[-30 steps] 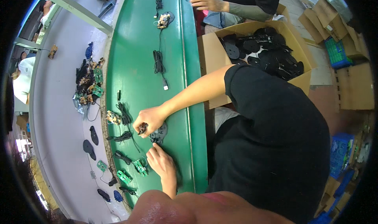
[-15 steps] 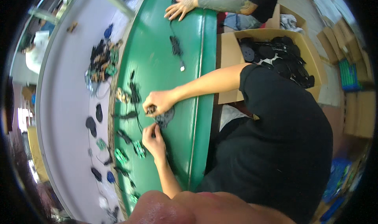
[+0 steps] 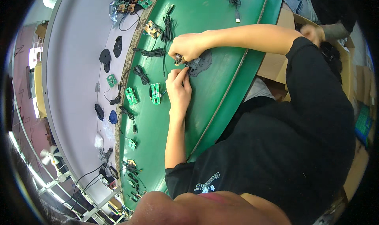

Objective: The person assembles computer mice by picking up base plates and circuit boards with cables, fitting the circuit boards into the base plates by hand, and moving the assembled parts along the conveyor belt.

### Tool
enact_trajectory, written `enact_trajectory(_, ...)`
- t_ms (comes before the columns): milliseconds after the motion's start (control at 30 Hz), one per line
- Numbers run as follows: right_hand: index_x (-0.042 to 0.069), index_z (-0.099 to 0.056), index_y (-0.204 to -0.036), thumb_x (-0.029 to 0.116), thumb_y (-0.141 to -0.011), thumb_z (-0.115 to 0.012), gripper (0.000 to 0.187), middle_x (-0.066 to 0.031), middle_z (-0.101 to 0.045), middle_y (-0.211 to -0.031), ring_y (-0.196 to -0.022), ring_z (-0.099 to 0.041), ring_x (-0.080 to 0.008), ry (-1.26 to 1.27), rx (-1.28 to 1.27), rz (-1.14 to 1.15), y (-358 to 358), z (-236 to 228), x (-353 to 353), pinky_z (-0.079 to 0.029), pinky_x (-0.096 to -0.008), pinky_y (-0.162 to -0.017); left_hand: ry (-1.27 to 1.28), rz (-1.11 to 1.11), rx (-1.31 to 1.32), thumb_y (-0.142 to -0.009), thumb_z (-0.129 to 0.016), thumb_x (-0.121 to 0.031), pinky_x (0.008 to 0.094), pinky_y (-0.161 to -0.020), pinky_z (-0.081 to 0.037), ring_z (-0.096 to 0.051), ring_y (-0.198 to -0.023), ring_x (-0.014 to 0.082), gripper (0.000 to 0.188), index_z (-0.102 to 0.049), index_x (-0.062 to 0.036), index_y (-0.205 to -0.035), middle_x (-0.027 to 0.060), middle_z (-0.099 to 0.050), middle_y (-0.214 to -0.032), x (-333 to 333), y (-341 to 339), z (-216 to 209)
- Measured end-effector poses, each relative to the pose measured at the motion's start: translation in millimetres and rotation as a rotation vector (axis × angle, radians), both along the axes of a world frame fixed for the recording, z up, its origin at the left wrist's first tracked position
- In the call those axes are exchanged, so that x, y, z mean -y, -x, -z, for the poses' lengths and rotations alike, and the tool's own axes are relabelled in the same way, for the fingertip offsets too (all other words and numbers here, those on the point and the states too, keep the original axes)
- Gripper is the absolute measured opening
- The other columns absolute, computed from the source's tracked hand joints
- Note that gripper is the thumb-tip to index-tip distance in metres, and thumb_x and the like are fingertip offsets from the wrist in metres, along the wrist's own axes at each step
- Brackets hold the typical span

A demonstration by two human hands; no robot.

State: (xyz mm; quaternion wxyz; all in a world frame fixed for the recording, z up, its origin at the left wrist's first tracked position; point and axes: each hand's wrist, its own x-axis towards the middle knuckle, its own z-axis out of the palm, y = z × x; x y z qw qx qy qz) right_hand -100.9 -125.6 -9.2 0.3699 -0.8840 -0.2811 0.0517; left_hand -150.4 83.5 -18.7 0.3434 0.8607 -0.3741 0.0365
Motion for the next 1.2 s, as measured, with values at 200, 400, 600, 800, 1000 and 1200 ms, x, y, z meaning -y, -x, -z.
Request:
enact_trajectory(200, 0.01, -0.067, -0.08, 0.024, -0.076, -0.07, 0.015, -0.015, -0.068, -0.075, -0.075, -0.067, -0.0388, 0.282, 0.087, 0.042, 2.4, -3.5, -3.1, -0.051, -0.0514, -0.062, 0.078, 0.091, 0.059, -0.086, -0.064, 0.006, 0.0419, -0.078, -0.05, -0.063, -0.086, 0.0349, 0.028, -0.071, -0.0007, -0.111, 0.0158, -0.064, -0.094, 6.9, -0.6, 2.8)
enact_trajectory(400, 0.004, -0.072, -0.082, 0.019, -0.07, -0.072, 0.019, -0.0191, -0.072, -0.081, -0.081, -0.071, -0.0381, 0.245, -0.003, 0.055, -2.6, -12.1, -27.1, -0.056, -0.0497, -0.068, -0.011, 0.056, -0.064, -0.089, -0.063, 0.003, 0.0426, -0.077, -0.052, -0.063, -0.083, 0.0366, 0.026, -0.07, 0.0026, -0.114, 0.0192, -0.063, -0.095, -11.3, -5.4, -3.7)
enact_trajectory(600, 0.002, -0.066, -0.101, 0.021, -0.07, -0.078, 0.038, -0.0168, -0.07, -0.091, -0.09, -0.068, -0.0333, 0.107, -0.079, 0.026, -7.1, -12.0, 1.2, -0.053, -0.0438, -0.075, -0.014, 0.137, -0.242, -0.091, -0.063, 0.002, 0.0366, -0.075, -0.05, -0.062, -0.081, 0.0265, 0.026, -0.065, 0.0029, -0.117, 0.0147, -0.06, -0.098, -2.6, -13.3, -14.1)
enact_trajectory(800, 0.001, -0.062, -0.103, 0.033, -0.085, -0.08, 0.041, -0.01, -0.067, -0.091, -0.086, -0.062, -0.0228, -0.322, -0.281, -0.207, 7.0, -6.8, 29.6, -0.048, -0.04, -0.074, -0.021, 0.149, -0.366, -0.088, -0.067, 0.003, 0.0338, -0.072, -0.048, -0.057, -0.075, 0.0226, 0.016, -0.062, 0.0057, -0.104, 0.0116, -0.057, -0.091, -5.2, -22.6, -16.9)
enact_trajectory(1000, 0.008, -0.066, -0.098, 0.031, -0.082, -0.081, 0.031, -0.0072, -0.07, -0.097, -0.094, -0.065, -0.0291, -0.211, 0.232, -0.22, 42.2, 2.1, 36.8, -0.05, -0.0437, -0.083, -0.03, 0.121, -0.479, -0.085, -0.071, 0.004, 0.0288, -0.072, -0.048, -0.053, -0.075, 0.0166, 0.028, -0.066, 0.0034, -0.113, 0.0075, -0.058, -0.092, -2.7, -26.5, -20.9)
enact_trajectory(1200, 0.01, -0.068, -0.103, 0.032, -0.084, -0.078, 0.031, -0.0062, -0.069, -0.109, -0.107, -0.065, -0.0269, -0.155, 0.422, -0.253, 47.0, 24.5, 36.4, -0.049, -0.0434, -0.093, -0.008, 0.089, -0.579, -0.085, -0.072, 0.005, 0.0248, -0.073, -0.047, -0.053, -0.08, 0.0117, 0.035, -0.067, 0.0019, -0.119, 0.004, -0.059, -0.097, -0.4, -28.6, -22.1)
